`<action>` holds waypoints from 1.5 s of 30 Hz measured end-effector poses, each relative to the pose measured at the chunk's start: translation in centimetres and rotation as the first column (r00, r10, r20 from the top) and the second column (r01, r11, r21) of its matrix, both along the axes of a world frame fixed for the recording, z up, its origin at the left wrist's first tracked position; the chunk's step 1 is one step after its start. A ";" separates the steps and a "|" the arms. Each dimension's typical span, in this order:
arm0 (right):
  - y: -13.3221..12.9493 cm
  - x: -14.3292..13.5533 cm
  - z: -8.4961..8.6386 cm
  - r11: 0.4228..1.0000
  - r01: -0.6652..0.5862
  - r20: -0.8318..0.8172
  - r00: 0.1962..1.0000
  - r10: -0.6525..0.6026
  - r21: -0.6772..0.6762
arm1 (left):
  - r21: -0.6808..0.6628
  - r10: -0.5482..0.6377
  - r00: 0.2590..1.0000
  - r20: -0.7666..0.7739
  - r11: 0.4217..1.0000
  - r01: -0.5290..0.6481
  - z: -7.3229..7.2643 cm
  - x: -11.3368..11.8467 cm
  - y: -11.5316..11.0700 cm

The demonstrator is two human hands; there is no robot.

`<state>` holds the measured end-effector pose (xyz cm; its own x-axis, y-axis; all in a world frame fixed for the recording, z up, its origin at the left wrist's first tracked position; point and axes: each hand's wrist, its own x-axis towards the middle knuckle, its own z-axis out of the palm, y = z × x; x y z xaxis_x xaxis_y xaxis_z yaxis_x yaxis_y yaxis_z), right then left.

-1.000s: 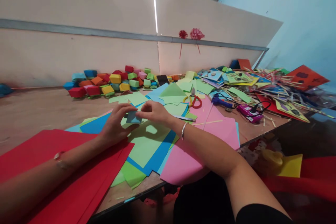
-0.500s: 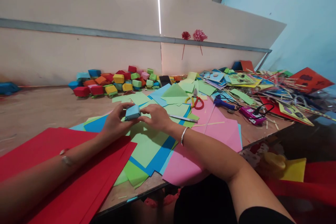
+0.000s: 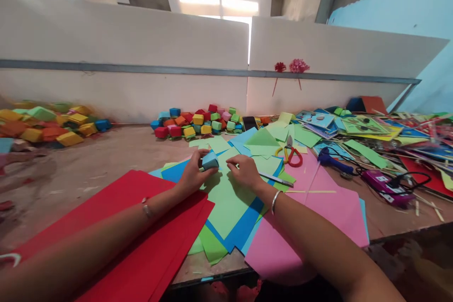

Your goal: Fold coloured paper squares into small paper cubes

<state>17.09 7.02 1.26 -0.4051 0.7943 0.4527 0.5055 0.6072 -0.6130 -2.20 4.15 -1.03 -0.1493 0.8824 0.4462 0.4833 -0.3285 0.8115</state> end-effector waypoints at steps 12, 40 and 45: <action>0.5 -0.4 -1.8 0.977 -0.035 -0.149 0.989 0.003 -0.213 | -0.120 -0.079 0.994 0.078 0.989 0.088 1.1 -2.6 1.9; 0.9 -0.7 -2.4 0.902 -0.107 -0.285 0.958 -0.019 -0.418 | 0.083 0.374 0.713 -0.593 0.909 -0.408 6.9 -25.1 16.2; 0.8 -0.7 -2.3 0.897 -0.110 -0.277 0.961 -0.014 -0.427 | 0.075 0.373 0.727 -0.577 0.910 -0.408 5.3 -25.6 17.1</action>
<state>16.42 7.85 -1.03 -0.3618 0.9180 0.1624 0.2629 0.2676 -0.9270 -27.76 21.26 4.32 -0.2221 0.8279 0.5150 0.9337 0.0286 0.3568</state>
